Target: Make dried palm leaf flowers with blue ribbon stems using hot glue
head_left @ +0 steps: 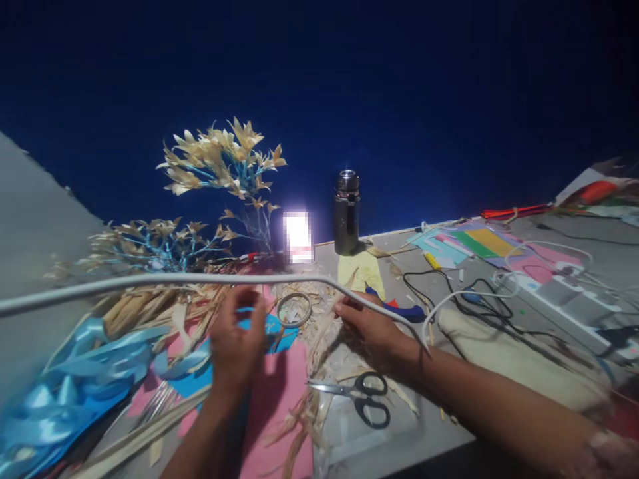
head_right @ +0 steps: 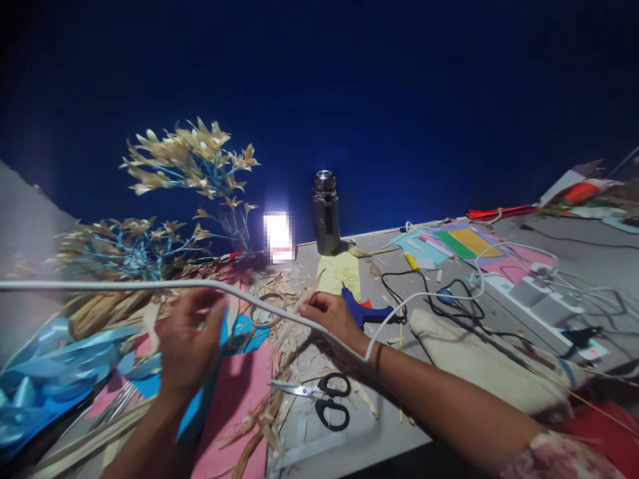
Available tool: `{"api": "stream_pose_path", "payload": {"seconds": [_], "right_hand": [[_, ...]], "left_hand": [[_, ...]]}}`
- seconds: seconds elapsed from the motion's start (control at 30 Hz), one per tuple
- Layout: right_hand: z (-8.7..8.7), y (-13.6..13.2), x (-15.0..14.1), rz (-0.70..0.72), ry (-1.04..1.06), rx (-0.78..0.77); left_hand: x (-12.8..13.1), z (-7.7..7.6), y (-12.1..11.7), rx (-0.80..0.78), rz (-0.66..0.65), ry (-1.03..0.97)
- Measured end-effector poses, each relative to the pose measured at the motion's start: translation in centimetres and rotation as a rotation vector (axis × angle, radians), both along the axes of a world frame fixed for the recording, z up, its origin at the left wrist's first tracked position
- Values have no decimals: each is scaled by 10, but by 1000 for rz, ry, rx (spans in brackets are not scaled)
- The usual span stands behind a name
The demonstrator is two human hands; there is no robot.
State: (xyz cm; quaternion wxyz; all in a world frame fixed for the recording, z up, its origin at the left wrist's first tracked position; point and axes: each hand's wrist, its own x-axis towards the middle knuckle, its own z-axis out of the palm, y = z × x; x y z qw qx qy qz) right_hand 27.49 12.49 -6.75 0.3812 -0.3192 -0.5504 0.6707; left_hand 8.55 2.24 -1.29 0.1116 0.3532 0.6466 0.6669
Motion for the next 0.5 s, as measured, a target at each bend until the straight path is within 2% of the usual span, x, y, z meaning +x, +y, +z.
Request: {"api": "stream_pose_path", "payload": {"seconds": [0.07, 0.1, 0.13, 0.2, 0.3, 0.4, 0.5], "right_hand": [[-2, -7, -3, 23, 8, 20], [-2, -9, -4, 37, 14, 34], [-3, -11, -4, 48, 21, 49], [-4, -14, -5, 71, 37, 87], [-9, -13, -5, 103, 20, 131], [-15, -8, -5, 51, -26, 196], [-18, -5, -4, 2, -96, 244]], "left_hand": [[28, -12, 3, -205, -377, -204], [40, -19, 4, -262, -489, -322], [49, -27, 5, -292, -540, -417], [59, -41, 4, -321, -549, -506], [60, -52, 2, -353, -514, -469], [55, -54, 2, -381, -519, -394], [52, -51, 4, -390, -547, -420]]}}
